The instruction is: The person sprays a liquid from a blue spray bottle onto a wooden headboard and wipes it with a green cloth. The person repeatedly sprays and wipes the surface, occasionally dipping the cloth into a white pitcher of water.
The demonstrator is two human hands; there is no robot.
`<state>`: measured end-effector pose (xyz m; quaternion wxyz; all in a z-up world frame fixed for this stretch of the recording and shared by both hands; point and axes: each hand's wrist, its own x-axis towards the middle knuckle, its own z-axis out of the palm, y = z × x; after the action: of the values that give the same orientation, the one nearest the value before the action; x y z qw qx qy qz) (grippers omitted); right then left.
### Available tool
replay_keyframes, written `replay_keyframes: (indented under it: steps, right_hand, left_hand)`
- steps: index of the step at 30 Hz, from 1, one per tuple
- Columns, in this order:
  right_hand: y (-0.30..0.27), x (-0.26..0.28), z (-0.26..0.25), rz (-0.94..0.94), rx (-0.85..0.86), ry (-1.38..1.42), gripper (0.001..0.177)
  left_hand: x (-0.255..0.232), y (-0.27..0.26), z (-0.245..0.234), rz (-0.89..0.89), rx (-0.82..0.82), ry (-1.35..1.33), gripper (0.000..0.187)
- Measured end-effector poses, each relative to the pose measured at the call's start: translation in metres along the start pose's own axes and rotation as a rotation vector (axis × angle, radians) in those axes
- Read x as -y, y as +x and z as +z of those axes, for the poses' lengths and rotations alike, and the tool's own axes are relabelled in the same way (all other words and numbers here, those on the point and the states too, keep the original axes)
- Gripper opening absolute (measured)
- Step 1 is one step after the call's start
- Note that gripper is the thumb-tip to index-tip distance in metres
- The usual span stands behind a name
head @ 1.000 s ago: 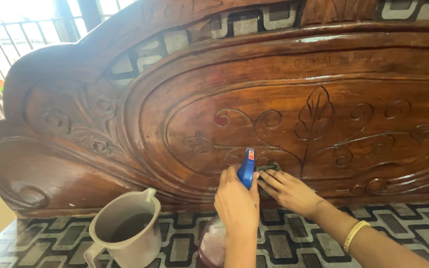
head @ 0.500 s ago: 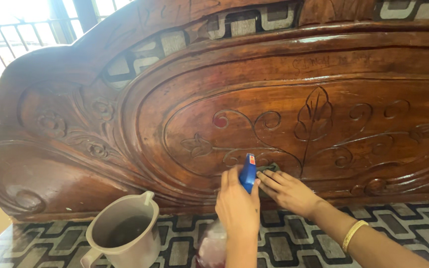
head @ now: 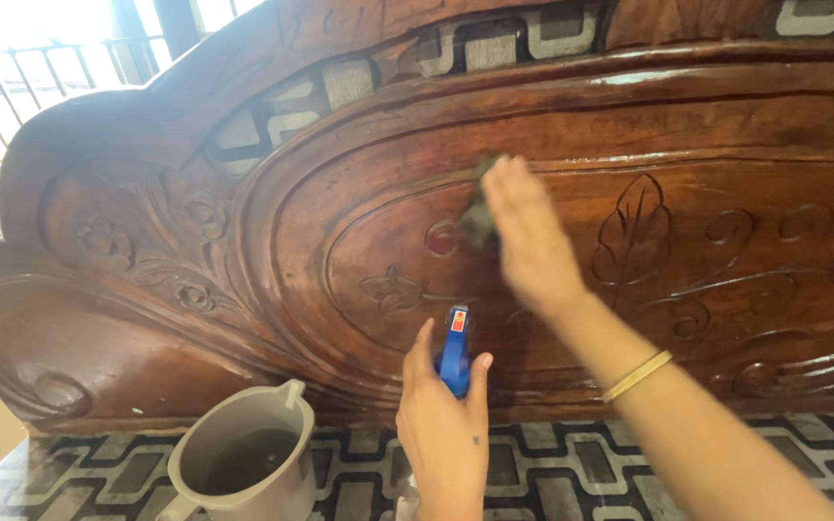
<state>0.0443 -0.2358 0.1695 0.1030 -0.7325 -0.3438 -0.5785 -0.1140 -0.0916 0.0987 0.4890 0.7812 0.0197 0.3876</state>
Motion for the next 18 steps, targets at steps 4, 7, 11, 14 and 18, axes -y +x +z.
replay_keyframes:
  steps: [4, 7, 11, 14, 18]
  right_hand:
    - [-0.083, 0.037, 0.026, -0.229, 0.333, 0.059, 0.059]
    - [-0.14, 0.023, 0.01, -0.268, 0.511, -0.021, 0.061]
    - [-0.145, -0.027, -0.025, -0.072, 0.356, -0.21, 0.064]
    - [-0.108, -0.038, -0.025, 0.216, 0.041, -0.203, 0.066]
    - [-0.05, 0.003, 0.01, 0.302, -0.028, -0.112, 0.074]
  left_hand:
    - [-0.006, -0.001, -0.007, -0.049, 0.044, 0.018, 0.064]
    - [-0.012, 0.0, -0.015, -0.166, 0.16, 0.091, 0.074]
    - [-0.008, 0.004, -0.02, -0.182, 0.194, 0.135, 0.079]
    - [0.003, 0.002, -0.014, -0.042, 0.072, 0.048, 0.078]
    - [0.007, 0.001, -0.009, 0.035, 0.013, -0.001, 0.078]
